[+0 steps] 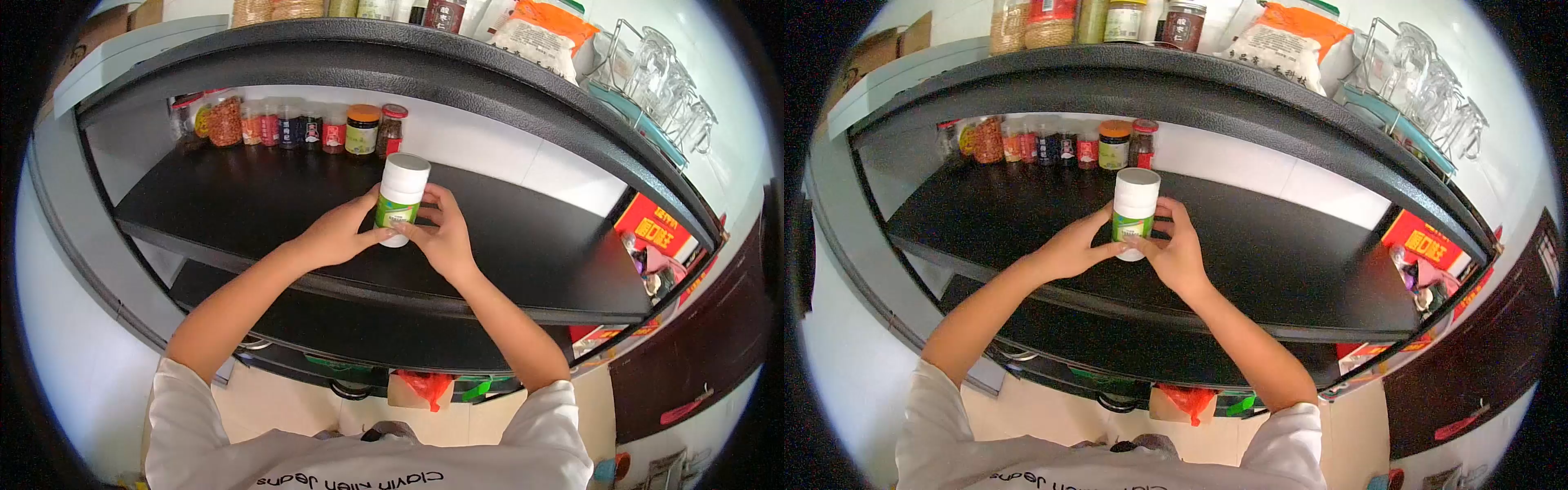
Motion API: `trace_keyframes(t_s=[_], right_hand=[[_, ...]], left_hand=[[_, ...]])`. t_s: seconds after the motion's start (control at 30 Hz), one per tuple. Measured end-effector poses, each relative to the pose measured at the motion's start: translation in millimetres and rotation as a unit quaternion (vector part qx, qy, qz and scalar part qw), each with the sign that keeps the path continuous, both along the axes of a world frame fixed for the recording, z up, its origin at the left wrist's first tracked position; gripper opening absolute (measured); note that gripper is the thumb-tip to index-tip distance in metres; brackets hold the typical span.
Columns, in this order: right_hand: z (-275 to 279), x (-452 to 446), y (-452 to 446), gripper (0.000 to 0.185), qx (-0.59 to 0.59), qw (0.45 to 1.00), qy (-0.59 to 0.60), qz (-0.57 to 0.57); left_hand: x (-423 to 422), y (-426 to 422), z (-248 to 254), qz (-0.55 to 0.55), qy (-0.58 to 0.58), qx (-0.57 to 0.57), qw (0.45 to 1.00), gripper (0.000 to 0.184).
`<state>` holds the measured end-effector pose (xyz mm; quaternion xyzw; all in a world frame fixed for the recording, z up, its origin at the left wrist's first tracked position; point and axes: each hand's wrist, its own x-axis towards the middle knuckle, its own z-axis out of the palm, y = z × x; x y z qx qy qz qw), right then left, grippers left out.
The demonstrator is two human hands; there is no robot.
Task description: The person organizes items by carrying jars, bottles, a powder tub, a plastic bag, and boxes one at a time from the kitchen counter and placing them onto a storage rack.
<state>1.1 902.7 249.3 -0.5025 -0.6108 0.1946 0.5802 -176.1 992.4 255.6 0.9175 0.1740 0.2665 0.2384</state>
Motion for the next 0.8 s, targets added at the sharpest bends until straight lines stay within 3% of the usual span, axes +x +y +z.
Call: trace_keyframes(t_s=[0.17,0.47,0.7,0.8], right_hand=[[-14,25,35,0.065,-0.021,0.999,-0.034,-0.036],[-8,74,95,0.062,-0.043,0.987,-0.13,-0.087],[-21,115,137,0.063,-0.028,0.984,-0.142,-0.103],[-21,124,152,0.063,-0.035,0.984,-0.141,-0.106]], left_hand=[[23,41,-6,0.034,0.119,0.037,0.992,0.076],[81,96,-5,0.056,0.162,0.114,0.979,0.081],[120,123,-5,0.079,0.152,0.08,0.982,0.069],[135,140,-22,0.106,0.102,0.123,0.981,0.068]])
